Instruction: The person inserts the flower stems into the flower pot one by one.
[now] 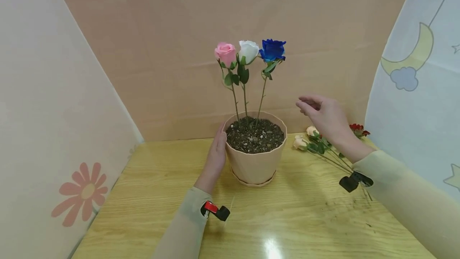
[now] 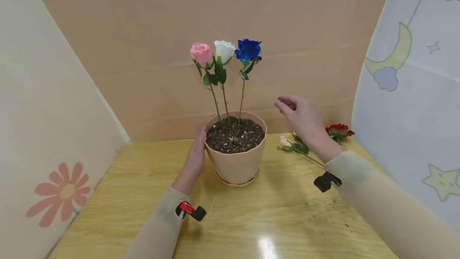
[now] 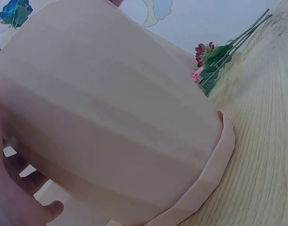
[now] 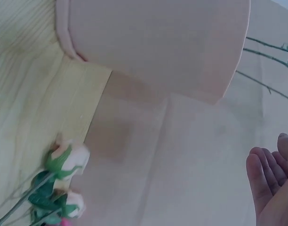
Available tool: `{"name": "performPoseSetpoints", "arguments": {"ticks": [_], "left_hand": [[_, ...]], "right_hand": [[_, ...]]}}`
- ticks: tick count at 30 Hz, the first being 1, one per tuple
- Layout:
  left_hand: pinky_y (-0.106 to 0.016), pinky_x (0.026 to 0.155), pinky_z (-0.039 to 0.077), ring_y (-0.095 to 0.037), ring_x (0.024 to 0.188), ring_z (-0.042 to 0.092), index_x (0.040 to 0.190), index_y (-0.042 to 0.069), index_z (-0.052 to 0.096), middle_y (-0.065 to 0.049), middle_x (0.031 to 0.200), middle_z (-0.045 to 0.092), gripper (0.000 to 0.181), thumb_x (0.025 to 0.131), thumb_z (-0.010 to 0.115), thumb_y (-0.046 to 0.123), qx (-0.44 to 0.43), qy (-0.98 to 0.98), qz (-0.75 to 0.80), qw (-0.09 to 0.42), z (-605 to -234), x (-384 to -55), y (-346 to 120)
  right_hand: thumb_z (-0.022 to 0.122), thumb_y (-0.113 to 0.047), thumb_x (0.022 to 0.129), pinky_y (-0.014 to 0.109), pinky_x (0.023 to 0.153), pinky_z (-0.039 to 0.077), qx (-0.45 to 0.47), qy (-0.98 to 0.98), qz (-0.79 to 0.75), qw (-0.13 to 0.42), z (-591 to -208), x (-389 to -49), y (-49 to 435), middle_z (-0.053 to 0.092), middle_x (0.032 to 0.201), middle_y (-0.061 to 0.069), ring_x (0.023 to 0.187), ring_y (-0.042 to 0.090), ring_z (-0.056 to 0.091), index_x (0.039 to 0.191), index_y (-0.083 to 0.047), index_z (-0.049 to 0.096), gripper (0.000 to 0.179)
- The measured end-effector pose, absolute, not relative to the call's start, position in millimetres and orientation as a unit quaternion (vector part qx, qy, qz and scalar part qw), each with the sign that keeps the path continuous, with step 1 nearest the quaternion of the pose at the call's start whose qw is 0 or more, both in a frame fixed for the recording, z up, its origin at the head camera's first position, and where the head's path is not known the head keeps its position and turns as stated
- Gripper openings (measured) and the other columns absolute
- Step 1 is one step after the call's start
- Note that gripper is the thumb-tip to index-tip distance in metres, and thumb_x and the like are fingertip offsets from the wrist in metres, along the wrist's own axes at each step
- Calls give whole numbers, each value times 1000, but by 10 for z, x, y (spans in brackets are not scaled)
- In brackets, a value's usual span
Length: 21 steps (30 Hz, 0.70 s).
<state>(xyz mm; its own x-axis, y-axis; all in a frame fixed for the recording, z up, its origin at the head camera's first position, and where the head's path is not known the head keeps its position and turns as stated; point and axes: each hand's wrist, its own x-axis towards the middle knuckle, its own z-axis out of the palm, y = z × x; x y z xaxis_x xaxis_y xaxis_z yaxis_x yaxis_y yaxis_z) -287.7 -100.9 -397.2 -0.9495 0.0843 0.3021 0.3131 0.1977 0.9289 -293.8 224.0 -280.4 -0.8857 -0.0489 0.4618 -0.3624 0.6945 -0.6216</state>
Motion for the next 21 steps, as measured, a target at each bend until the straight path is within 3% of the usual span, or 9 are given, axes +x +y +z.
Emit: {"name": "performPoseSetpoints", "arguments": {"ticks": [4, 11, 21], "left_hand": [[-46, 121, 16, -18, 151, 17, 162, 34, 20, 6, 166, 20, 53, 111, 23, 48, -121, -774, -615, 90, -3974, -2884, -1008], [-46, 122, 14, -18, 151, 15, 162, 30, 20, 1, 167, 19, 57, 110, 22, 52, -140, -771, -614, 98, -3955, -2889, -1017], [-46, 122, 14, -17, 151, 16, 162, 33, 20, 6, 165, 19, 52, 111, 23, 46, -130, -774, -614, 87, -3957, -2890, -1019]], "right_hand": [[62, -49, 98, 15, 64, 50, 97, -899, 367, 218, -2857, -2839, 2436, 75, 107, 5, 89, 9, 70, 128, -17, 70, 45], [62, -51, 97, 18, 55, 47, 67, -909, 331, 244, -2957, -2730, 2779, 76, 102, 9, 75, -7, 63, 125, -16, 73, 45], [61, -48, 99, 14, 59, 43, 42, -923, 296, 243, -3163, -2594, 3128, 75, 105, 14, 71, -11, 56, 123, -11, 73, 46]]}}
